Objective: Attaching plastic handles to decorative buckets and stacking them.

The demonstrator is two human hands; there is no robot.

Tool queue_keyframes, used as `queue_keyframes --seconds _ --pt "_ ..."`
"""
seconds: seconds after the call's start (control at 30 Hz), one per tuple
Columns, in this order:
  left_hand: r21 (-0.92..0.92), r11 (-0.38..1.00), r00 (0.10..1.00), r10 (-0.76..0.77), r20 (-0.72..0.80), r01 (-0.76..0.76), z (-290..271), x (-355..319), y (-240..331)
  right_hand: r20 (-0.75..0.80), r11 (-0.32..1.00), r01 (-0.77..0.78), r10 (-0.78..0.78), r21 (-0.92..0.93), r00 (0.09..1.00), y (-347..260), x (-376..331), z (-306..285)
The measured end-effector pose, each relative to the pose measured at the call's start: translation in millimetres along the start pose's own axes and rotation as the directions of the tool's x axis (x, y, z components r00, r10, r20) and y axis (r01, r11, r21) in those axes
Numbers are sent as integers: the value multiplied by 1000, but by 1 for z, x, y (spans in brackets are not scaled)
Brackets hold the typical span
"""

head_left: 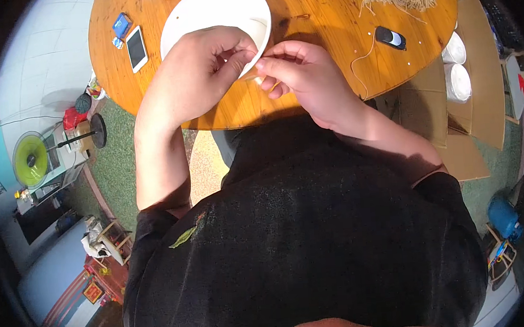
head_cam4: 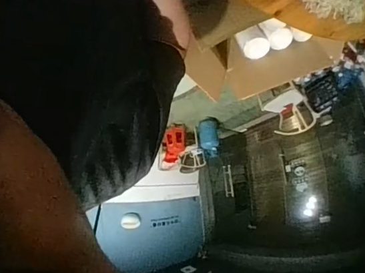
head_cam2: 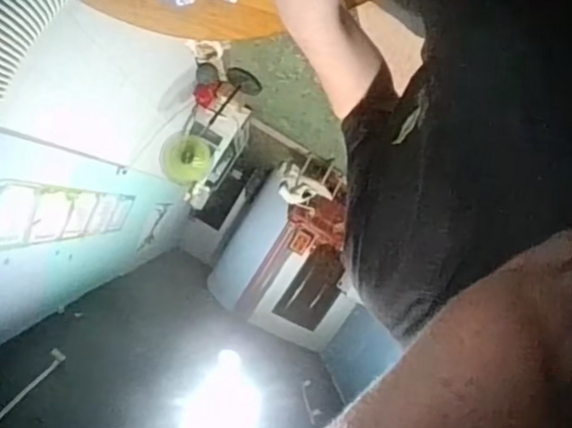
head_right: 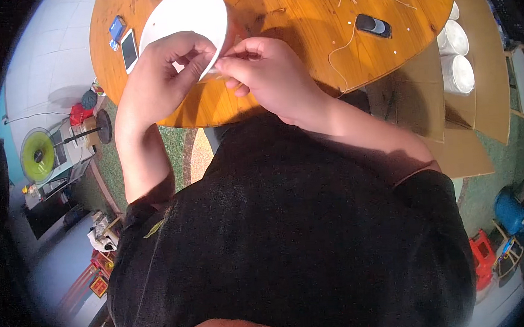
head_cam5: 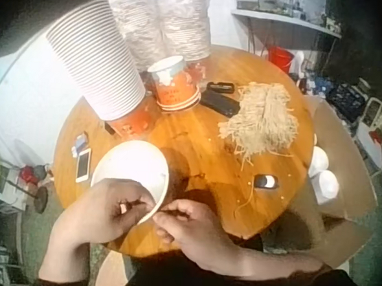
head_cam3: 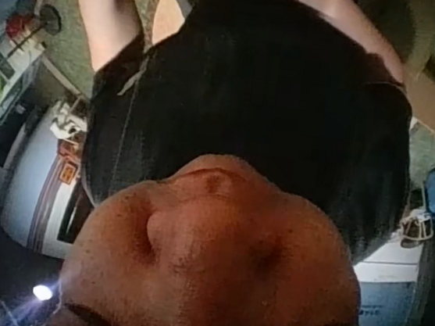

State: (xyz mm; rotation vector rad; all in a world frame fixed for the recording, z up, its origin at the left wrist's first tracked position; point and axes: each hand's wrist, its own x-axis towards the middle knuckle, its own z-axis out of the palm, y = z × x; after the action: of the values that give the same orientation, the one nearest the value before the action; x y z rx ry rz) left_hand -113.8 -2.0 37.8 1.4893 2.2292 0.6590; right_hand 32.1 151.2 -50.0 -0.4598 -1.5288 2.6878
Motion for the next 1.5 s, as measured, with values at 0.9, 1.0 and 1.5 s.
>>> queue_keyframes --seconds 0.9,1.0,1.5 --pt "-431 902 908 -151 -391 -35 42 -21 21 106 943 152 -125 -298 986 -3 -13 -5" --pt "-245 970 925 -92 -370 -2 39 -21 29 150 913 233 -193 -334 970 0 -14 -7" --pt "-411 912 932 -147 -331 -2 45 -27 26 128 621 424 -463 -660 877 -39 -41 -19"
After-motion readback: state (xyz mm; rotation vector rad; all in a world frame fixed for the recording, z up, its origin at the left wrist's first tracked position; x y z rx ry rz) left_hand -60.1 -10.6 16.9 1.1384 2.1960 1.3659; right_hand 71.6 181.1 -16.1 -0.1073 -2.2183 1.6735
